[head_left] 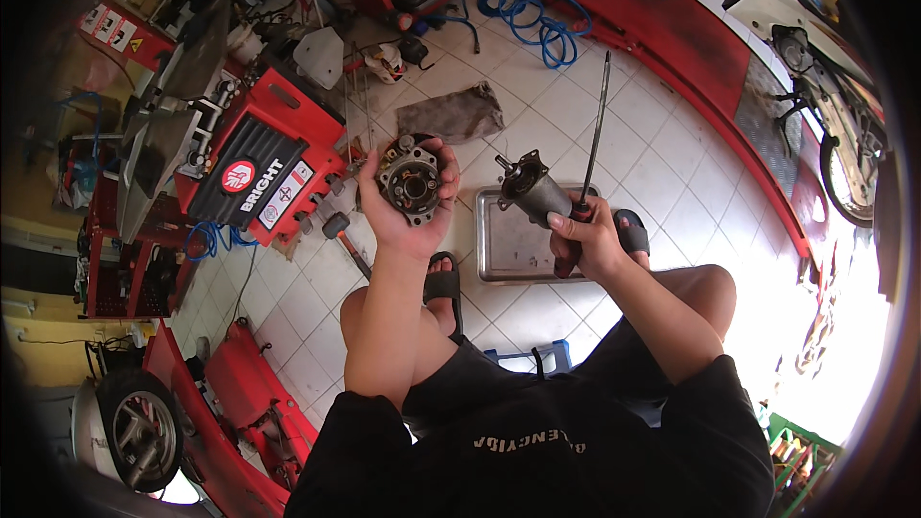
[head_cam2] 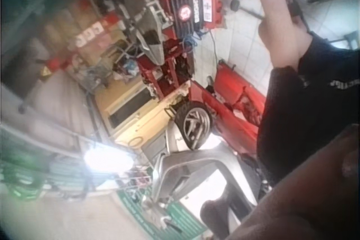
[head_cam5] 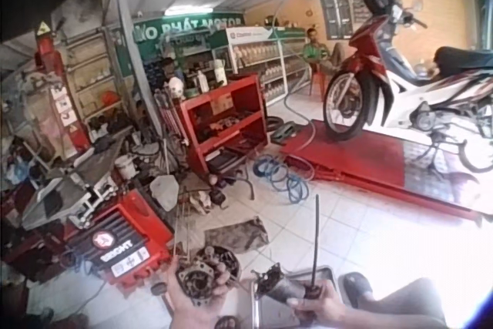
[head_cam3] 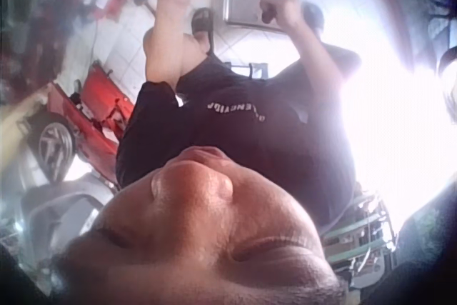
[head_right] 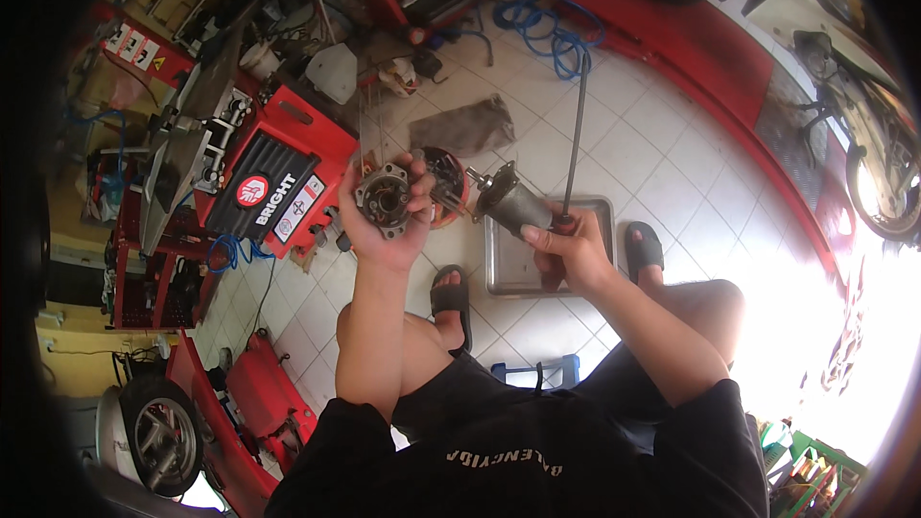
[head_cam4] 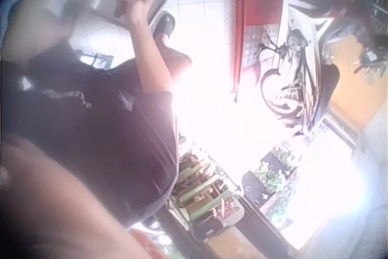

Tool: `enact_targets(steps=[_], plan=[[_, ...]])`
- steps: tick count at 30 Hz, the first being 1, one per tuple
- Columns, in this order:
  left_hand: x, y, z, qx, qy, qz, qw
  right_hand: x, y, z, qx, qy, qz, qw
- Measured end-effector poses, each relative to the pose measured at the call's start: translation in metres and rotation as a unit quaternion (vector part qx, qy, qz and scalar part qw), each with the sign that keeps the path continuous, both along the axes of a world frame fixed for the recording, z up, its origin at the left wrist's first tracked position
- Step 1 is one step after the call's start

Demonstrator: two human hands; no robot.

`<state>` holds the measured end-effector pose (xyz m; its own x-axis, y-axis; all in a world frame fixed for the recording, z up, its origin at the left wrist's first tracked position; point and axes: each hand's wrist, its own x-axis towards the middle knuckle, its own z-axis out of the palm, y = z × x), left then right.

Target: The person sits on a low stool in a workshop and uses a screwdriver to disassemble a cylindrical mechanical part. They remove small components and place them into a metal tray on the floor, then inspect the disassembled parts.

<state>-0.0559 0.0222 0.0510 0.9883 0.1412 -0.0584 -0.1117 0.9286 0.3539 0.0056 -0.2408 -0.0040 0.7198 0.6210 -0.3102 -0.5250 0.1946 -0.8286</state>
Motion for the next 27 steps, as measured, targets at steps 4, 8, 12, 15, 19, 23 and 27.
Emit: enact_targets(steps=[4,8,12,15,19,23,27], plan=[[0.004,0.003,-0.012,-0.038,0.065,0.019,0.997,0.001,-0.004,0.009,0.049,0.024,0.021,0.998],[0.006,0.003,-0.028,-0.019,0.134,0.06,0.989,0.005,-0.004,0.012,0.088,0.0,0.028,0.996],[0.004,-0.001,-0.035,0.015,0.124,0.037,0.992,0.006,-0.003,0.016,0.127,-0.034,0.018,0.991],[-0.001,-0.009,-0.018,0.042,0.077,0.03,0.996,0.009,-0.005,0.028,0.124,-0.046,0.025,0.991],[-0.003,-0.01,-0.022,0.518,-0.026,0.261,0.814,0.012,-0.009,0.04,0.128,-0.073,0.006,0.989],[-0.002,-0.011,-0.004,0.76,-0.07,0.379,0.524,0.017,-0.016,0.039,0.117,-0.103,-0.022,0.988],[-0.002,-0.007,-0.001,0.783,-0.126,0.407,0.453,0.017,-0.014,0.033,0.114,-0.091,-0.021,0.989]])
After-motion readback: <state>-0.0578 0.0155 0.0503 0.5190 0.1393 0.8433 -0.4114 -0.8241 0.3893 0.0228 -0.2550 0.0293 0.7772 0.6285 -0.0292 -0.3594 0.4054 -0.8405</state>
